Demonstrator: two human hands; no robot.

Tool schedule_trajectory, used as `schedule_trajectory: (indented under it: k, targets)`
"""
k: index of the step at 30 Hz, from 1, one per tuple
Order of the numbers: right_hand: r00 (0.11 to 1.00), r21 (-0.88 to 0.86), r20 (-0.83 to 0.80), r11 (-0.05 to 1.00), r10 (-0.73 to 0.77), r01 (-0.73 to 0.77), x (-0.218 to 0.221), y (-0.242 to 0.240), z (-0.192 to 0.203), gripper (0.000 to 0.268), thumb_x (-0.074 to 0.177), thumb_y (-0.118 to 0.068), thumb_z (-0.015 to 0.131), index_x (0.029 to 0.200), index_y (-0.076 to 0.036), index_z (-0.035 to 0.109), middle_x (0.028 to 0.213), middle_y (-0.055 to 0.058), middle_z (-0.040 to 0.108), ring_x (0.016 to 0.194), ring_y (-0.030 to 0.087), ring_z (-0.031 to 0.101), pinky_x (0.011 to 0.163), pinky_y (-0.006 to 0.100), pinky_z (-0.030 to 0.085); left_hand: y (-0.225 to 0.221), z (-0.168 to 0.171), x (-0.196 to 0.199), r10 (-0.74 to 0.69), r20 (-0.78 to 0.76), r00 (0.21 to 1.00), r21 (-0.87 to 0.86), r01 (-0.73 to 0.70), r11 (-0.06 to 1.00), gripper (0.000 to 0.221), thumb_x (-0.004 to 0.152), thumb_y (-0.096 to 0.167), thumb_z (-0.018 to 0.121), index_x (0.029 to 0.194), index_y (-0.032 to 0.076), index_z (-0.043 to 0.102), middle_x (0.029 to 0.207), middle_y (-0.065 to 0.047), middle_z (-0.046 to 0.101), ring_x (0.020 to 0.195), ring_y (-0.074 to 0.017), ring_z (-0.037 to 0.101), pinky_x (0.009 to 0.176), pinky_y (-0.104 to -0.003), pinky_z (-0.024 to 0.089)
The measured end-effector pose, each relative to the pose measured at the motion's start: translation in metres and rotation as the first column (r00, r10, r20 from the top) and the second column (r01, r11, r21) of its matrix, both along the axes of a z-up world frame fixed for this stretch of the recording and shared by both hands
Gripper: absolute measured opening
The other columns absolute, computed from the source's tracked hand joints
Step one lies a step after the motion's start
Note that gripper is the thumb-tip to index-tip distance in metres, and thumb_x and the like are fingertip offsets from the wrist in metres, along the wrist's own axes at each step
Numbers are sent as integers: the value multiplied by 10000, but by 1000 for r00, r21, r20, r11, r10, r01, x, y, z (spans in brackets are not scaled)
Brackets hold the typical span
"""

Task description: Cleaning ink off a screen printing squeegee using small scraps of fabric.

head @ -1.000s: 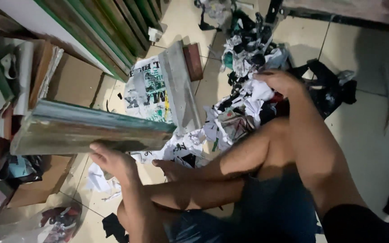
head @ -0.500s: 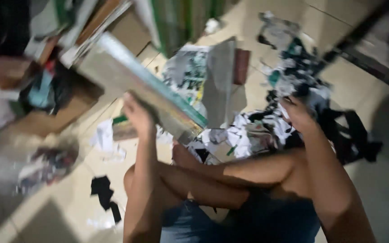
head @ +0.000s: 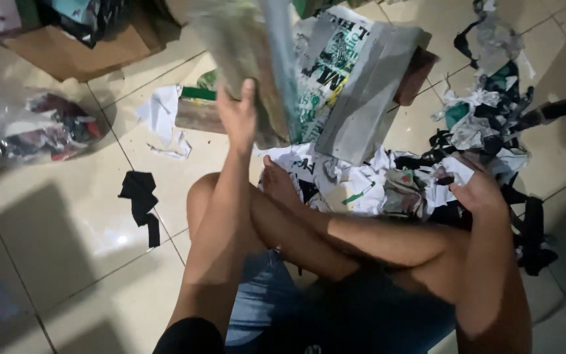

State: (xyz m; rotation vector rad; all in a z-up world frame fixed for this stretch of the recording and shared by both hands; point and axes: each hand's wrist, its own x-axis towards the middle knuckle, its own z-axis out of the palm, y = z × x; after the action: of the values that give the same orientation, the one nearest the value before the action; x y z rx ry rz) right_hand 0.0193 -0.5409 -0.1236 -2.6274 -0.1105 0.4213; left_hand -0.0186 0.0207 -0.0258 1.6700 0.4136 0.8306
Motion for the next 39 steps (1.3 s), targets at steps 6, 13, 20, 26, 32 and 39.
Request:
schedule_trajectory:
  k: [6, 13, 20, 26, 32, 39]
  targets:
    - [624, 314, -509, 546, -594, 776, -27, 136, 161, 566, 754, -238, 765, 1301, -184, 633, 1410, -66, 553, 1345, 121, 476, 1074, 322, 442, -22, 2, -5, -67, -83, 994, -158, 54, 986, 718, 867, 621, 676, 1311, 60, 618, 1221, -117, 721, 1135, -258, 685, 945, -394, 562]
    - [690, 462, -486, 513, -537, 724, -11, 81, 73, 183, 940, -288, 686, 1120, -262, 661, 1001, -98, 620, 956, 72, 612, 818, 349, 426, -19, 2, -11, -79, -96, 992, -111, 68, 991, 643, 898, 582, 660, 1287, 71, 635, 1194, -104, 733, 1119, -241, 690, 939, -375, 560]
    - [778, 536, -453, 565, -436, 628, -5, 63, 32, 175, 1008, -247, 713, 998, -188, 548, 953, -29, 478, 899, 119, 491, 553, 279, 390, -25, -10, -11, -19, -168, 986, -159, -8, 987, 581, 906, 551, 625, 1212, 58, 657, 1152, -102, 740, 1082, -218, 682, 931, -370, 532]
    - [769, 429, -518, 663, -375, 613, -10, 77, 56, 98, 994, -294, 688, 1064, -239, 649, 979, -77, 588, 969, 66, 524, 882, 328, 248, -27, -10, -8, -135, -220, 966, -11, 136, 991, 598, 904, 530, 649, 1281, 67, 615, 1163, -129, 709, 1087, -238, 653, 924, -373, 502]
    - [793, 545, -515, 591, -324, 595, -3, 61, 20, 167, 1008, -176, 683, 1169, -140, 711, 1047, 2, 698, 940, 111, 645, 715, 255, 482, -28, 7, -11, -241, -254, 937, -24, 243, 970, 427, 911, 512, 647, 999, 96, 611, 871, -38, 599, 815, -157, 534, 706, -312, 429]
    - [819, 448, -515, 734, -254, 510, -1, 57, -3, 220, 1049, -292, 660, 1177, -122, 714, 1027, 5, 680, 996, 157, 691, 569, 272, 388, -23, 46, -3, -393, -168, 904, -34, 393, 919, 471, 921, 515, 639, 1108, 95, 537, 929, -36, 546, 811, -147, 511, 693, -281, 403]
